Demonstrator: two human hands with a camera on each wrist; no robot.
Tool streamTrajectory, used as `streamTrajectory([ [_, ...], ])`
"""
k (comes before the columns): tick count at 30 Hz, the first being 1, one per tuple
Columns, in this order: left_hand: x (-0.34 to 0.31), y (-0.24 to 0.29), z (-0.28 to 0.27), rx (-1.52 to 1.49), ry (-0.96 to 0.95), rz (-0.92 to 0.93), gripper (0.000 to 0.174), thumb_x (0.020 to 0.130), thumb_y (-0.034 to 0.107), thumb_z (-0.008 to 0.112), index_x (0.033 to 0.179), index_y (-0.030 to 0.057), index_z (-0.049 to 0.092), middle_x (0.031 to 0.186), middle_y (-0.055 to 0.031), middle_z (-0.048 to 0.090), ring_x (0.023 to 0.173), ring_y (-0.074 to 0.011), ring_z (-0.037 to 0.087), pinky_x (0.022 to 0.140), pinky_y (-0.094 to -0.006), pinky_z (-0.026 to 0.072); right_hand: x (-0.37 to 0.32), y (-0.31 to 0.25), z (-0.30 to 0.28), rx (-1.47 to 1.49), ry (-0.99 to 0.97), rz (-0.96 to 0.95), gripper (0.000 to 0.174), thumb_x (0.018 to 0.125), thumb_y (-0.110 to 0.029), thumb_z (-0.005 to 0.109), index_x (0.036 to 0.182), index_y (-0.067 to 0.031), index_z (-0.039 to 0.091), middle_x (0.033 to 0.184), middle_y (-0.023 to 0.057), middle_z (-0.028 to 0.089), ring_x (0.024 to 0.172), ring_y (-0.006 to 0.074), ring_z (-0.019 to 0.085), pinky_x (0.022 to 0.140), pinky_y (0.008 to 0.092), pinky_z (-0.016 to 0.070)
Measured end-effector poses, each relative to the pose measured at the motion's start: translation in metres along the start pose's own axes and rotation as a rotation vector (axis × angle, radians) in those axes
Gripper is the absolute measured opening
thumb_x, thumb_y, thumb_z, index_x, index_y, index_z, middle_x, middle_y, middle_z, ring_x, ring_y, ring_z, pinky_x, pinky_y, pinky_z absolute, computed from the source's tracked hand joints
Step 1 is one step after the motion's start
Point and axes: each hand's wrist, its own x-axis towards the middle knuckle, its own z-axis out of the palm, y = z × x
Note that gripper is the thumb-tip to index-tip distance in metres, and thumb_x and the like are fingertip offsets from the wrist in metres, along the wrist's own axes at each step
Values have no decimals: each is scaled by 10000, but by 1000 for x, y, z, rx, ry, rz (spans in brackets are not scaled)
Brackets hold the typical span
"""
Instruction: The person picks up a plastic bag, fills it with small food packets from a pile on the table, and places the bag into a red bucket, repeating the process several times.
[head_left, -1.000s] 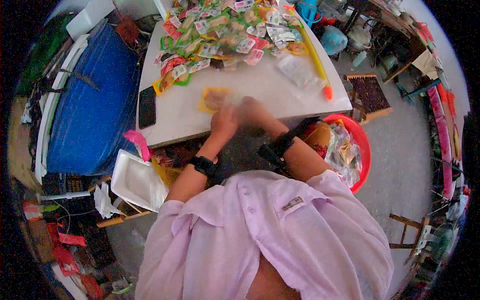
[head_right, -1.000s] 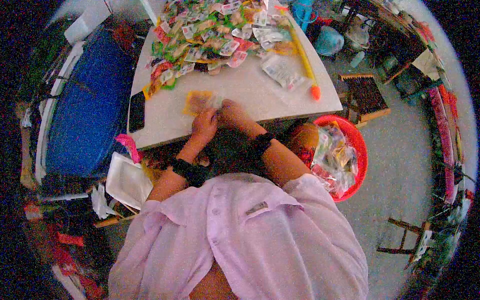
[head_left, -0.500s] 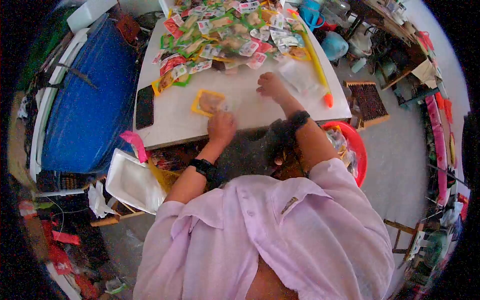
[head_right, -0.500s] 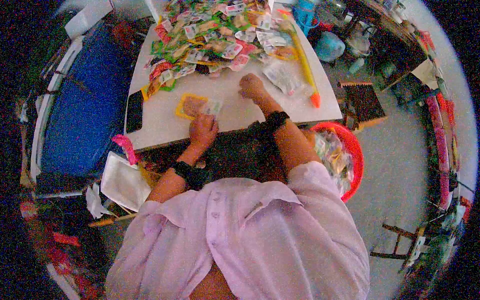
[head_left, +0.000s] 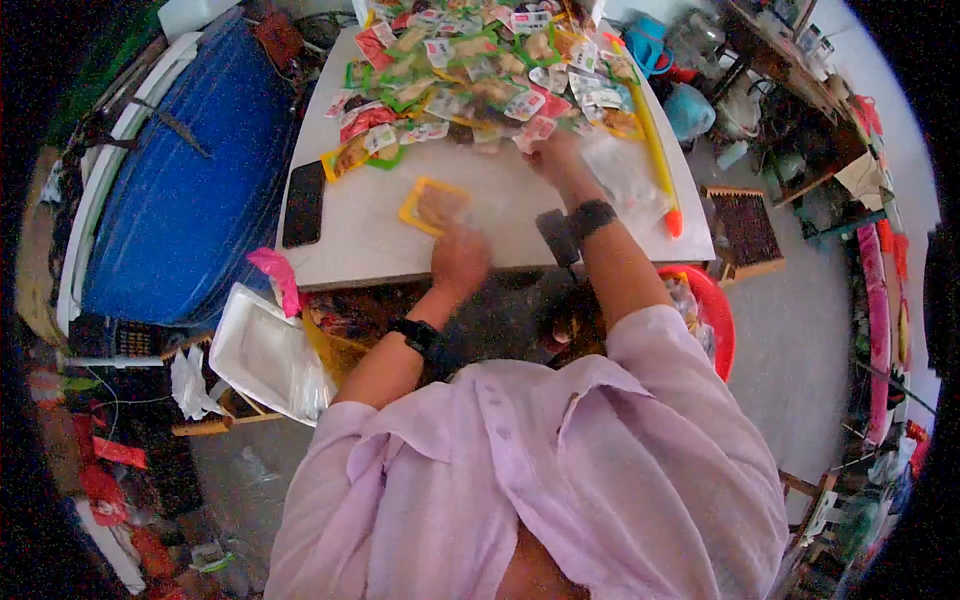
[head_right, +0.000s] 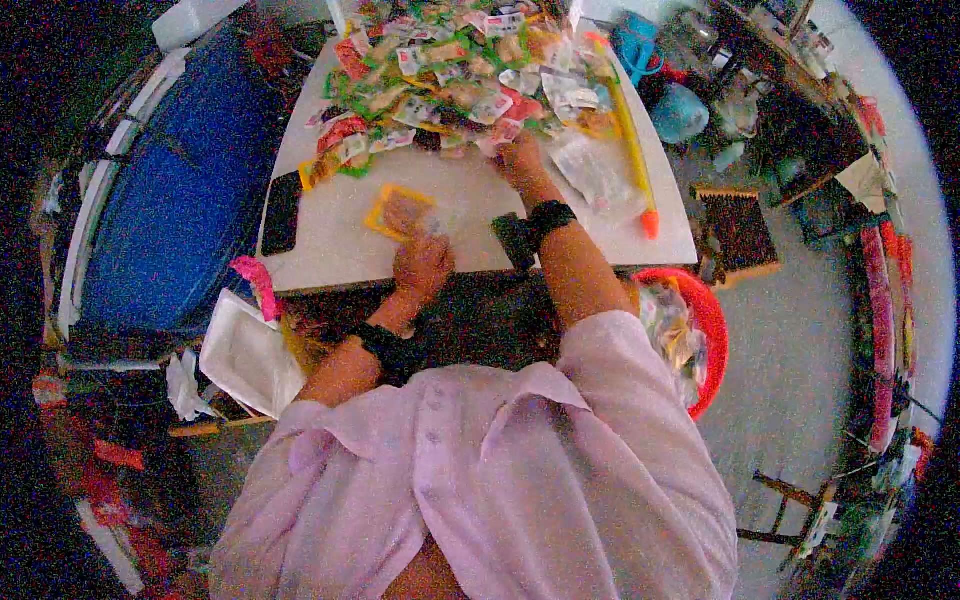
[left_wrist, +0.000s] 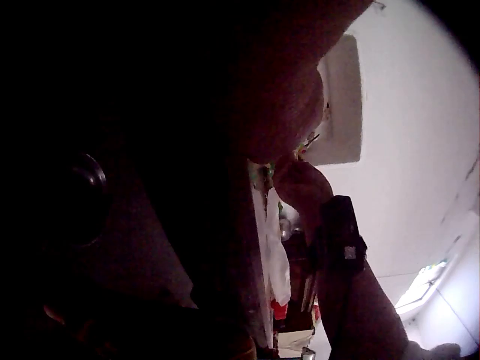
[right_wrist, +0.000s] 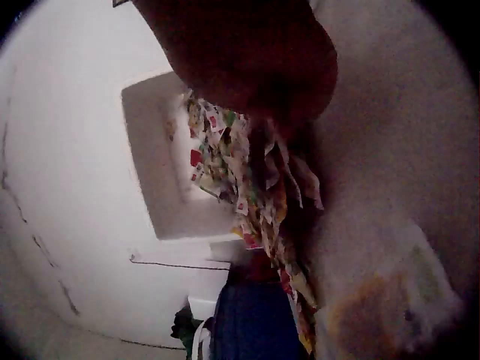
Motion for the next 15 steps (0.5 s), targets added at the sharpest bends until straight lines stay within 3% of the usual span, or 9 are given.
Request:
streamTrajectory([
  [1, 1, 1, -2, -13, -14, -4, 100, 613, 158, 474, 548, 83, 486, 551, -99, 472, 548, -282, 468, 487, -394, 367, 1, -1, -1, 23, -27, -29, 73, 629, -10, 490, 692, -48, 490, 604, 64, 477, 532, 195, 514, 421, 305, 390],
  [3, 3, 2, -6, -30, -59, -15, 95, 607, 151, 475, 545, 82, 495, 555, -102, 476, 547, -280, 472, 486, -393, 370, 12, 9, -1, 403, 57, 178, 71, 621, 4, 482, 668, -48, 494, 607, 70, 475, 539, 185, 508, 421, 311, 385],
  [7, 1, 3, -5, -6, -136, -73, 93, 595, 142, 480, 543, 77, 522, 574, -109, 495, 546, -277, 485, 472, -389, 377, 22, 80, -5, -349, -24, -252, 77, 643, -59, 478, 719, -51, 492, 642, 94, 481, 605, 223, 511, 467, 331, 393],
  [8, 3, 3, -4, 9, -137, -99, 94, 591, 141, 482, 543, 75, 528, 579, -110, 500, 546, -276, 488, 468, -388, 378, 8, 62, 6, -364, -45, -230, 76, 651, -71, 473, 722, -47, 488, 647, 106, 481, 622, 237, 511, 484, 335, 395],
  [9, 4, 2, -4, 4, -149, -92, 94, 587, 137, 483, 535, 74, 529, 580, -113, 502, 543, -276, 489, 463, -389, 377, -8, 46, 19, -258, -64, -134, 79, 659, -84, 467, 724, -43, 485, 653, 118, 482, 639, 251, 511, 501, 340, 398],
  [10, 4, 3, -5, -3, -164, -85, 94, 583, 133, 484, 527, 72, 529, 582, -117, 504, 540, -277, 490, 458, -389, 376, -29, 13, 35, 121, -37, 161, 86, 667, -97, 461, 727, -39, 481, 659, 130, 483, 656, 264, 510, 519, 345, 400],
  [12, 4, 1, -5, -35, -174, -58, 89, 581, 127, 487, 528, 67, 527, 585, -121, 501, 543, -280, 489, 459, -389, 377, -43, -16, 64, 205, -22, 264, 106, 683, -122, 449, 733, -32, 474, 670, 155, 484, 690, 291, 510, 553, 354, 405],
  [15, 4, 1, -8, -93, -126, -20, 77, 589, 125, 494, 550, 60, 512, 588, -122, 486, 564, -284, 481, 475, -388, 376, -27, -18, 76, -806, -70, -449, 124, 664, -99, 463, 760, -27, 492, 715, 175, 508, 629, 322, 510, 545, 356, 425],
])
